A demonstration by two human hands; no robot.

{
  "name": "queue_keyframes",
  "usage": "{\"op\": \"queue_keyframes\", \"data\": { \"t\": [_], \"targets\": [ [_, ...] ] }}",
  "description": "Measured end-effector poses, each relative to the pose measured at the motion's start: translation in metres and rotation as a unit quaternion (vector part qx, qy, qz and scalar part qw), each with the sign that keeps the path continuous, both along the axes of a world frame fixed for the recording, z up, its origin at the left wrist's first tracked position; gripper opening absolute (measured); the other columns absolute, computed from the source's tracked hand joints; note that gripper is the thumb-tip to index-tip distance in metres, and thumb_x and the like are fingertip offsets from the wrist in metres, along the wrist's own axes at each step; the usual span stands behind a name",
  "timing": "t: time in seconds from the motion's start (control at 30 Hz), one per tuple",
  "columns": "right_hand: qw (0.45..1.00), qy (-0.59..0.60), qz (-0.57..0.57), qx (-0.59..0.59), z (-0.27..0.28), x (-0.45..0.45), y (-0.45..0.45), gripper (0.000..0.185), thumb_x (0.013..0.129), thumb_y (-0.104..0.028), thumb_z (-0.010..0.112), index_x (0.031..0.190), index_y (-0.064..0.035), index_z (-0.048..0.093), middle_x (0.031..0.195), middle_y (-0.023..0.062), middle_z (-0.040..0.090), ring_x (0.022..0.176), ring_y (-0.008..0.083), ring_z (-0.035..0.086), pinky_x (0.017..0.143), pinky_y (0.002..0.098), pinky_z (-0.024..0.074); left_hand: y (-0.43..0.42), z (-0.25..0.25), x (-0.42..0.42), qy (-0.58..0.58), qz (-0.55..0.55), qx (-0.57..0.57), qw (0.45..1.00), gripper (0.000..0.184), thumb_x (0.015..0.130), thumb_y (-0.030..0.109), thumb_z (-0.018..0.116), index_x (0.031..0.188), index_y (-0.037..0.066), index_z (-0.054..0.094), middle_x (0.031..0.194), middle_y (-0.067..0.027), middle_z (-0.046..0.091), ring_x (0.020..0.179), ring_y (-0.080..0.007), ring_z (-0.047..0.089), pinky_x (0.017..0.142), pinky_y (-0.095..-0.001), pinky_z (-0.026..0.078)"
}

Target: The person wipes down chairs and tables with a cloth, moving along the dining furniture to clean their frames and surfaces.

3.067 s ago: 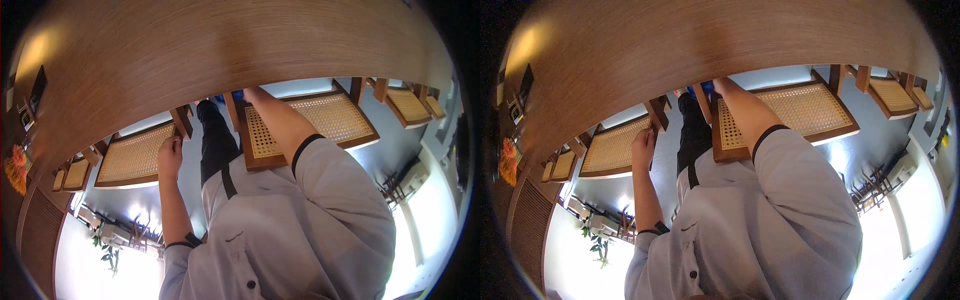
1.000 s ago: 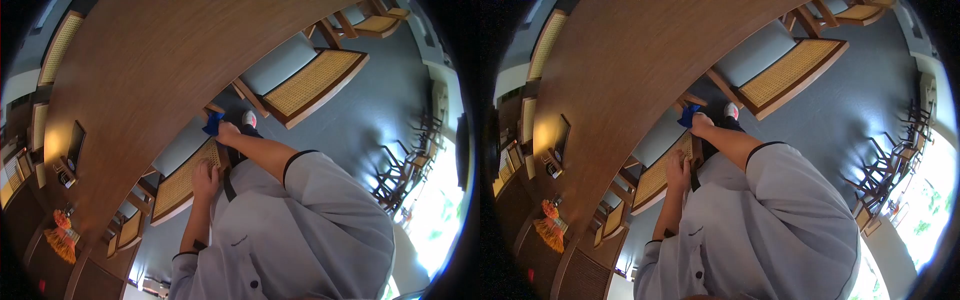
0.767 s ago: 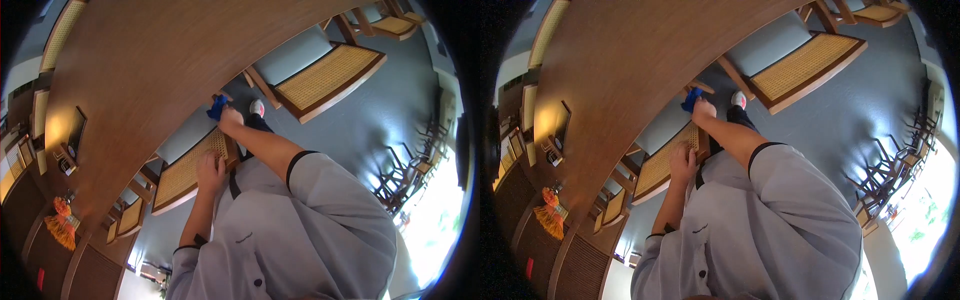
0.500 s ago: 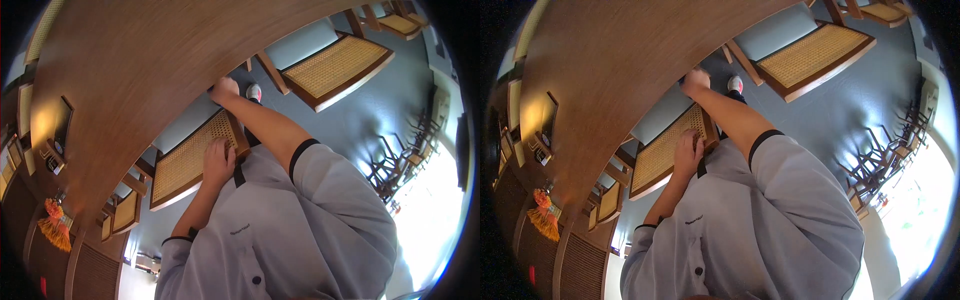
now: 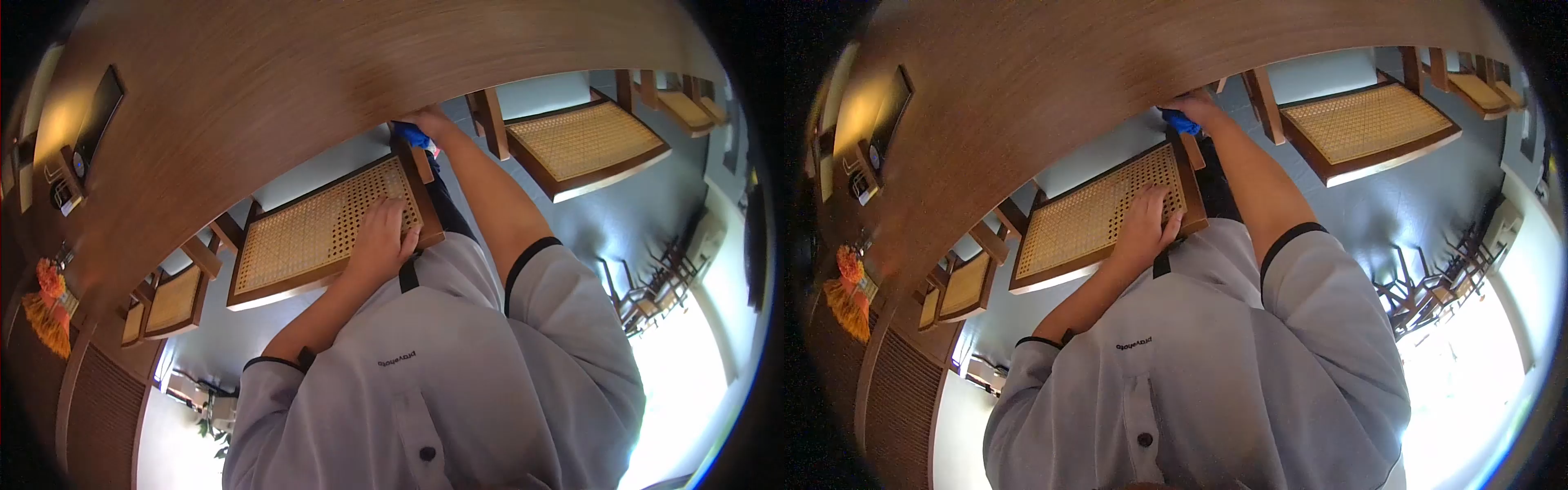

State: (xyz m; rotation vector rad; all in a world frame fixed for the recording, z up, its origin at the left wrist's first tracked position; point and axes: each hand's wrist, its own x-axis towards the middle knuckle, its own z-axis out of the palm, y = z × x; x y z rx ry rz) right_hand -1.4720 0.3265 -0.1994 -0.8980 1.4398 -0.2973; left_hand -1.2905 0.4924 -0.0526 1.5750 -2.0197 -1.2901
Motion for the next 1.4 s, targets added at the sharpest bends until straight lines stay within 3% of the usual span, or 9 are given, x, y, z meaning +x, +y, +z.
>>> {"op": "queue_keyframes", "data": {
  "t": [0.07,0.27,0.37,0.63,0.9,1.2,1.27,1.33,1.4],
  "targets": [
    [0.971,-0.116,-0.100,0.186,-0.009,-0.014,0.016,0.071,0.077,-0.029,0.087,0.136,-0.0034,0.057,0.130,0.0122,0.063,0.115,0.0217,0.061,0.095,0.0347,0.0504,0.000,0.000,0.000,-0.007,-0.006,-0.009,1.000,0.049,0.093,0.025,0.065,0.128,-0.006,0.050,0.129,-0.0292,0.055,0.126,-0.0481,0.048,0.110,-0.0537,0.037],
    [0.922,-0.199,-0.137,0.303,-0.035,-0.040,0.027,0.065,0.078,-0.030,0.088,0.131,-0.0064,0.059,0.116,0.0089,0.068,0.101,0.0192,0.066,0.084,0.0335,0.0550,-0.006,0.009,-0.004,-0.019,0.009,0.018,1.000,0.047,0.091,0.024,0.066,0.126,-0.005,0.051,0.128,-0.0284,0.056,0.126,-0.0476,0.049,0.110,-0.0530,0.038],
    [0.919,-0.198,-0.096,0.327,-0.046,-0.041,0.002,0.061,0.084,-0.038,0.082,0.131,-0.0061,0.059,0.116,0.0078,0.067,0.101,0.0201,0.066,0.085,0.0337,0.0550,-0.005,0.008,-0.006,-0.042,0.004,-0.010,0.999,0.048,0.089,0.022,0.068,0.125,-0.005,0.052,0.127,-0.0268,0.057,0.125,-0.0467,0.049,0.110,-0.0519,0.039],
    [0.910,-0.220,-0.080,0.342,-0.082,-0.014,-0.042,0.061,0.085,-0.041,0.079,0.132,-0.0059,0.058,0.117,0.0080,0.068,0.102,0.0209,0.066,0.085,0.0333,0.0549,-0.004,0.002,-0.007,-0.068,-0.022,-0.014,0.997,0.050,0.086,0.022,0.071,0.123,-0.005,0.054,0.123,-0.0234,0.059,0.125,-0.0445,0.050,0.109,-0.0516,0.041],
    [0.881,-0.248,-0.201,0.349,-0.100,-0.007,-0.037,0.062,0.087,-0.044,0.076,0.132,-0.0056,0.058,0.117,0.0082,0.068,0.102,0.0217,0.066,0.086,0.0328,0.0549,-0.004,0.002,-0.007,-0.062,-0.018,-0.008,0.998,0.042,0.084,0.013,0.069,0.120,-0.004,0.055,0.120,-0.0228,0.061,0.126,-0.0444,0.052,0.108,-0.0509,0.043],
    [0.775,-0.248,-0.416,0.406,-0.074,-0.013,0.020,0.063,0.089,-0.047,0.072,0.133,-0.0054,0.058,0.118,0.0084,0.068,0.102,0.0226,0.067,0.087,0.0322,0.0548,-0.005,0.005,-0.008,-0.052,-0.013,-0.028,0.998,0.038,0.085,0.013,0.068,0.116,-0.004,0.055,0.118,-0.0229,0.062,0.121,-0.0454,0.054,0.105,-0.0520,0.044],
    [0.796,-0.231,-0.411,0.380,-0.064,-0.015,0.023,0.063,0.090,-0.048,0.072,0.133,-0.0053,0.058,0.118,0.0084,0.068,0.102,0.0228,0.067,0.087,0.0321,0.0548,-0.007,0.008,-0.007,-0.050,-0.011,-0.026,0.998,0.037,0.086,0.014,0.068,0.116,-0.004,0.055,0.117,-0.0236,0.062,0.120,-0.0461,0.054,0.105,-0.0527,0.044],
    [0.941,-0.203,-0.247,0.114,-0.069,-0.016,0.047,0.068,0.090,-0.056,0.066,0.133,-0.0027,0.059,0.119,0.0123,0.069,0.104,0.0252,0.067,0.087,0.0333,0.0547,-0.005,0.012,-0.008,-0.053,-0.006,-0.023,0.998,0.035,0.088,0.015,0.066,0.116,-0.004,0.055,0.116,-0.0246,0.062,0.119,-0.0466,0.054,0.104,-0.0529,0.043],
    [0.978,-0.110,-0.175,0.030,-0.062,-0.019,0.045,0.074,0.091,-0.060,0.064,0.133,0.0003,0.058,0.120,0.0158,0.068,0.106,0.0253,0.067,0.087,0.0357,0.0547,-0.006,0.014,-0.009,-0.057,-0.003,-0.028,0.998,0.033,0.090,0.015,0.065,0.116,-0.004,0.056,0.115,-0.0253,0.062,0.119,-0.0467,0.054,0.104,-0.0528,0.043]
  ]
}}
